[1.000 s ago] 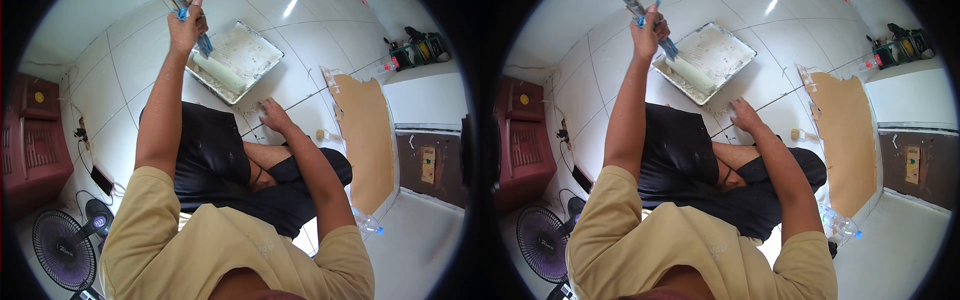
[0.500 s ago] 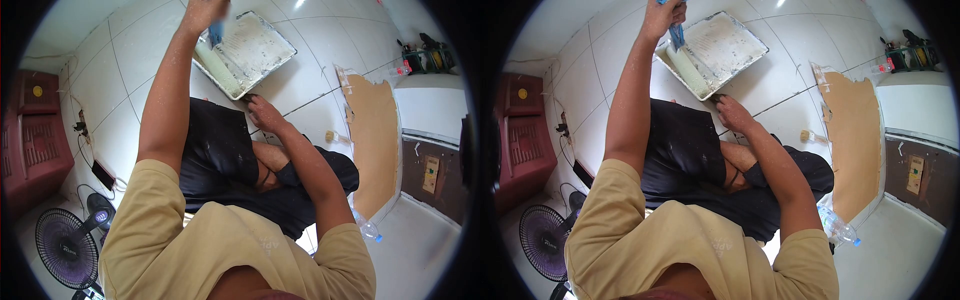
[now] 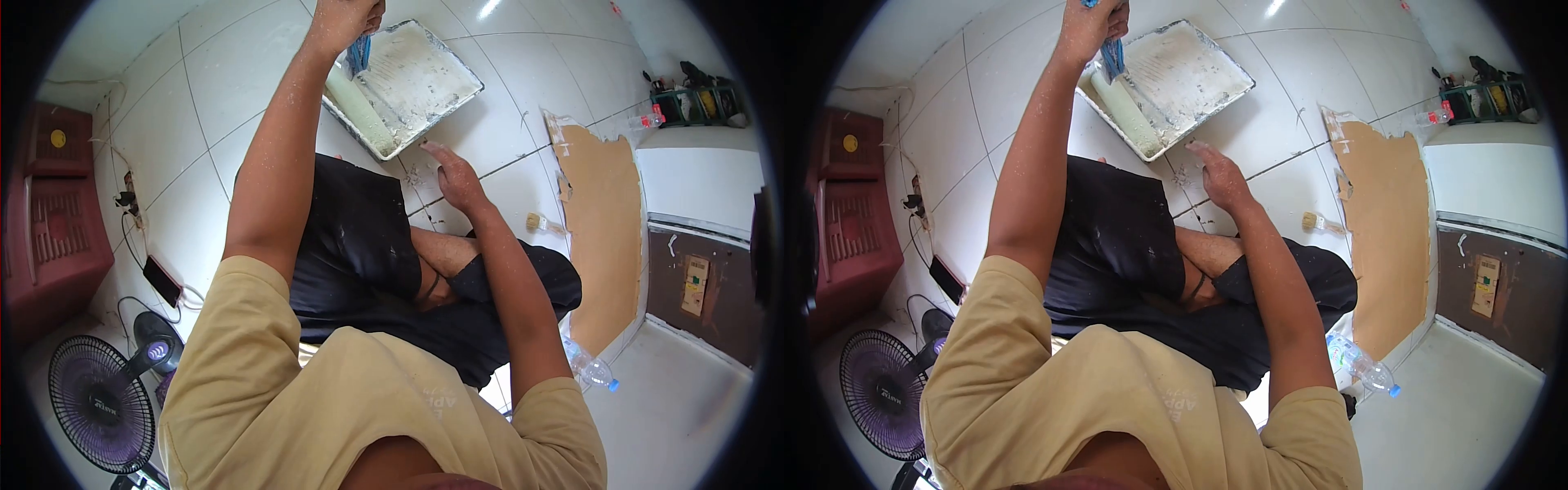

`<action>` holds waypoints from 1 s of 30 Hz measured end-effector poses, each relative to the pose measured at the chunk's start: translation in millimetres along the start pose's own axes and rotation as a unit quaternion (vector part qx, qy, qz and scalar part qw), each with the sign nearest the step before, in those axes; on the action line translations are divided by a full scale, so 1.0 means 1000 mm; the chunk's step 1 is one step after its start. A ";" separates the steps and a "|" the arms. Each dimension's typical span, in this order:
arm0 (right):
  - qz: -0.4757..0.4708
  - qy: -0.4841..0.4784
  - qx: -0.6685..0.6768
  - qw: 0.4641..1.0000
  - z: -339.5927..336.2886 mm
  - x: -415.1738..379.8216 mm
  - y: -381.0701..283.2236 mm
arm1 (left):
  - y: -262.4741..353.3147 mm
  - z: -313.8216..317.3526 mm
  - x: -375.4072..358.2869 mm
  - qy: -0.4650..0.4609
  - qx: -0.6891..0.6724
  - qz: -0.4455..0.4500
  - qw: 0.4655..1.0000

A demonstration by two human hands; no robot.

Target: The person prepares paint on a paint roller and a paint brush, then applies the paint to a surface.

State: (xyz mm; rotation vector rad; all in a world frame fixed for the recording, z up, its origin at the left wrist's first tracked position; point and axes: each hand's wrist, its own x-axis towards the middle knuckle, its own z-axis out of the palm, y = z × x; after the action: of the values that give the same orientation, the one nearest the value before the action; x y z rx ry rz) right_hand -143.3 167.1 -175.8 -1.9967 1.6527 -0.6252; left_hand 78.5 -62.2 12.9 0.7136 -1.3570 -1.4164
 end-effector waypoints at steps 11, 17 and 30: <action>-0.037 -0.009 -0.149 0.988 0.035 -0.004 0.031 | -0.001 -0.005 -0.003 -0.014 0.000 -0.003 1.000; -0.065 -0.104 -0.085 0.989 0.019 -0.021 -0.003 | 0.001 0.001 0.001 -0.008 0.005 -0.009 1.000; 0.066 -0.087 -0.187 0.976 0.033 -0.038 0.016 | 0.015 0.002 -0.012 -0.014 0.042 -0.009 0.999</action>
State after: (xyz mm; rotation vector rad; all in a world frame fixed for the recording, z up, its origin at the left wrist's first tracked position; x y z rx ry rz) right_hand -141.2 204.1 -213.5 -2.0990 1.8792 -0.0880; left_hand 84.1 -48.4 24.8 0.7660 -1.4433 -1.3953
